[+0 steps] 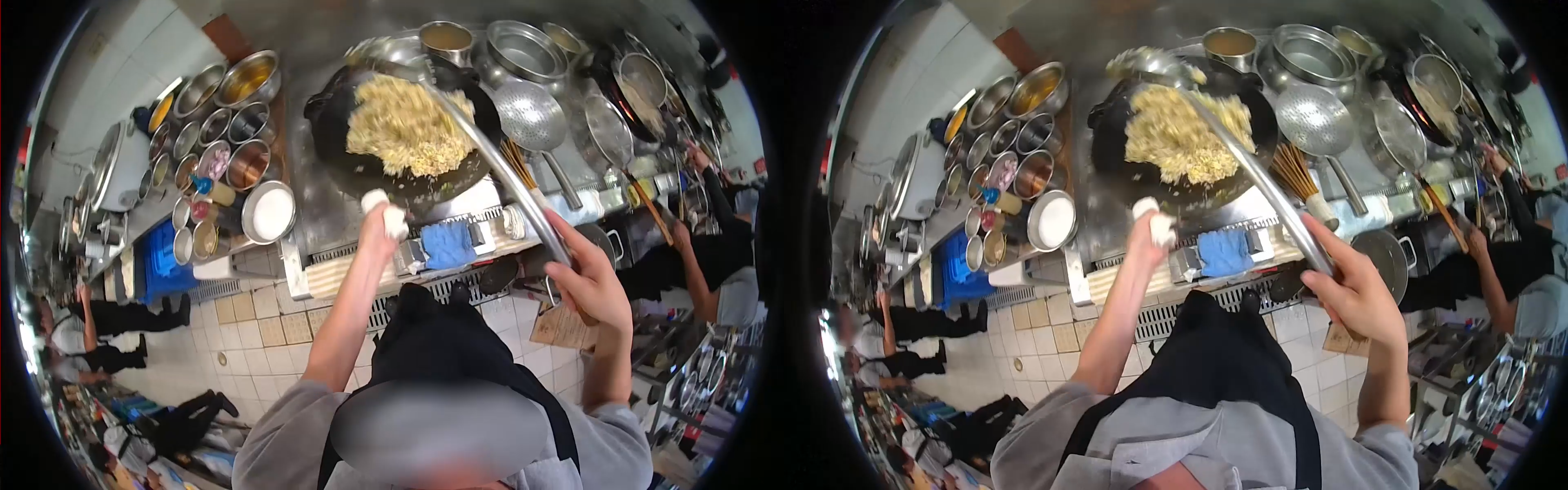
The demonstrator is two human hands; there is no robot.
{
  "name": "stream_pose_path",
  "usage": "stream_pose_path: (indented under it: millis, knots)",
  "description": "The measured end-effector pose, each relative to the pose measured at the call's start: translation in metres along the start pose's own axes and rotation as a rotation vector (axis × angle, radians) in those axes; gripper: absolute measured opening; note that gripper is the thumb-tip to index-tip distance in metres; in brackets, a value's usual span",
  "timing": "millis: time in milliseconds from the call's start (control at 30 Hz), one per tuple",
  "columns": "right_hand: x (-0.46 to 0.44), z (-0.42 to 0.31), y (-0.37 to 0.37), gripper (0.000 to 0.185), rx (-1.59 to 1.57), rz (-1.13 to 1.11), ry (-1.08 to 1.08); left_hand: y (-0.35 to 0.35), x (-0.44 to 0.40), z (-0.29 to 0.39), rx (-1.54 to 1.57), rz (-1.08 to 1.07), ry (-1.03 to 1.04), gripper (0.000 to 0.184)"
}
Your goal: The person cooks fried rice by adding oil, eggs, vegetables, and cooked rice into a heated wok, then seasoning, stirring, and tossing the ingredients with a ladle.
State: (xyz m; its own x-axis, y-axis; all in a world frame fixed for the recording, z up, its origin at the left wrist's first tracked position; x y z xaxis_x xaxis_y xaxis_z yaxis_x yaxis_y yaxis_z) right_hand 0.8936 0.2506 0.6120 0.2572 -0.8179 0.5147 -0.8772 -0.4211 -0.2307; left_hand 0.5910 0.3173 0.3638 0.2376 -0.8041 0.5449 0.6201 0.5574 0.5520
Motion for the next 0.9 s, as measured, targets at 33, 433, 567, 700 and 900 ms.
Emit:
stream_pose_path:
  millis: [33, 433, 567, 700, 900]
  knots:
    - [0.004, 0.006, -0.001, 0.066, -0.154, -0.044, 0.005, -0.003, -0.034, -0.003, 0.029, -0.07, 0.005, 0.006]
    - [-0.166, 0.069, 0.072, 0.062, -0.019, 0.093, -0.045, -0.072, 0.035, 0.008, -0.156, -0.006, 0.328, 0.033]
    - [-0.11, 0.066, 0.056, 0.063, -0.338, -0.161, 0.169, -0.121, 0.112, 0.006, -0.291, 0.178, 0.442, 0.038]
    - [-0.19, 0.092, 0.059, 0.064, -0.489, -0.184, 0.275, -0.143, 0.135, -0.017, -0.373, 0.193, 0.467, 0.045]
    - [-0.174, 0.048, 0.07, 0.062, 0.212, 0.054, -0.049, -0.161, 0.146, -0.038, -0.357, 0.276, 0.429, 0.045]
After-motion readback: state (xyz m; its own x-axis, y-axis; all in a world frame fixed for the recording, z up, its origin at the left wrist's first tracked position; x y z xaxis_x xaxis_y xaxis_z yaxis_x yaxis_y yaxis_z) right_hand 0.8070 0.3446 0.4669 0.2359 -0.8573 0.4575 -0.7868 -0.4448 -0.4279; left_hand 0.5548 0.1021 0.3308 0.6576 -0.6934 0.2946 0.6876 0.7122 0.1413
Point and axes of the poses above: each hand's wrist, its own x-axis away from the middle knuckle, its own y-axis out of the palm, z = x × y, the point moved 4 cm from there along -x, towards the middle knuckle, and after that the axes turned 12 degrees about y, right-handed, at the moved point
